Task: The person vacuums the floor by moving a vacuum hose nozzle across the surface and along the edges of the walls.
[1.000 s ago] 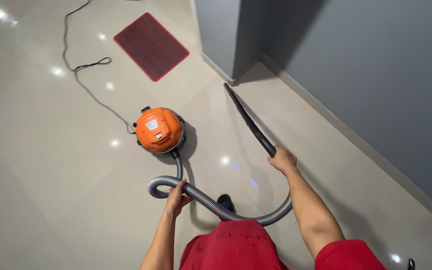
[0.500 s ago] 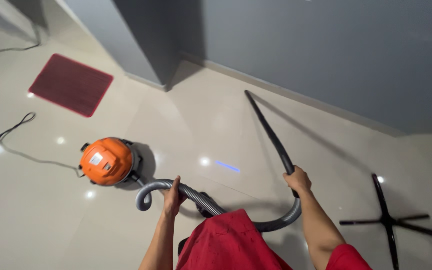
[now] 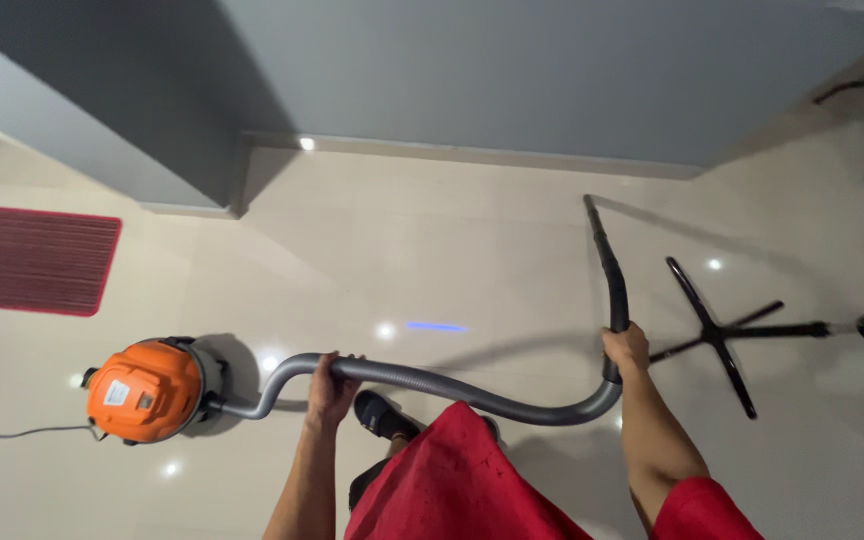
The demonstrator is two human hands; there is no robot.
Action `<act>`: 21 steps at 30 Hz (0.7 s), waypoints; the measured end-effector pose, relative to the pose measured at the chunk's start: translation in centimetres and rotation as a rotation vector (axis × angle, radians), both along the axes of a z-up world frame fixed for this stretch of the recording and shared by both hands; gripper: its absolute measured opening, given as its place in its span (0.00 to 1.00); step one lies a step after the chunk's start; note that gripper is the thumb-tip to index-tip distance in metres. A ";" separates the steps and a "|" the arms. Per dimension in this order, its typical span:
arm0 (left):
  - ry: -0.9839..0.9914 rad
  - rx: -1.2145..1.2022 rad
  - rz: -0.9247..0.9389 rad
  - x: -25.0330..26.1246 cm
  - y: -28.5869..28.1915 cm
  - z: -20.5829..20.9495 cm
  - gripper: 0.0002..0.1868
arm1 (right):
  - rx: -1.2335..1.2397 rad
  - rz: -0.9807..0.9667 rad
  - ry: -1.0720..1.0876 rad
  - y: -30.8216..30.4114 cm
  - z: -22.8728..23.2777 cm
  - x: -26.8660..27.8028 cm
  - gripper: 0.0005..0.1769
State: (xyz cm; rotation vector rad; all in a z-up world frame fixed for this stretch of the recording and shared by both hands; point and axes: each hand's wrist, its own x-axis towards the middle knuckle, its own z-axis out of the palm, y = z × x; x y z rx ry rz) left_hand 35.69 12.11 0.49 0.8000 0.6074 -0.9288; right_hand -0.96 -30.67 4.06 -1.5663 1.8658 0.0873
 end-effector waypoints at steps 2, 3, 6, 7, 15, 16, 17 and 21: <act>-0.053 -0.029 0.032 -0.6 -0.2 -0.5 0.16 | -0.028 0.004 -0.085 0.8 -0.5 -2.0 0.16; -0.130 -0.033 0.031 -1.2 -0.6 -0.7 0.17 | -0.017 0.006 -0.125 1.3 -0.6 -3.1 0.16; -0.171 0.212 -0.065 -3.3 -1.8 -1.0 0.16 | 0.026 0.016 -0.211 3.2 -1.3 -5.8 0.15; -0.155 0.337 -0.113 -4.1 -2.3 -1.1 0.16 | 0.047 0.026 -0.216 3.8 -1.4 -6.8 0.14; -0.064 0.408 -0.073 -9.9 -5.6 -1.8 0.22 | 0.115 0.112 -0.227 6.1 -1.3 -14.9 0.13; -0.042 0.410 -0.010 -10.6 -5.6 -1.8 0.23 | 0.092 0.075 -0.250 6.3 -1.2 -15.5 0.14; -0.057 0.395 -0.020 -11.2 -5.2 -1.7 0.23 | 0.068 0.038 -0.273 6.4 -1.2 -16.1 0.14; -0.139 0.417 0.011 -12.9 -3.7 -1.4 0.19 | 0.013 -0.122 -0.169 5.8 -0.6 -18.2 0.14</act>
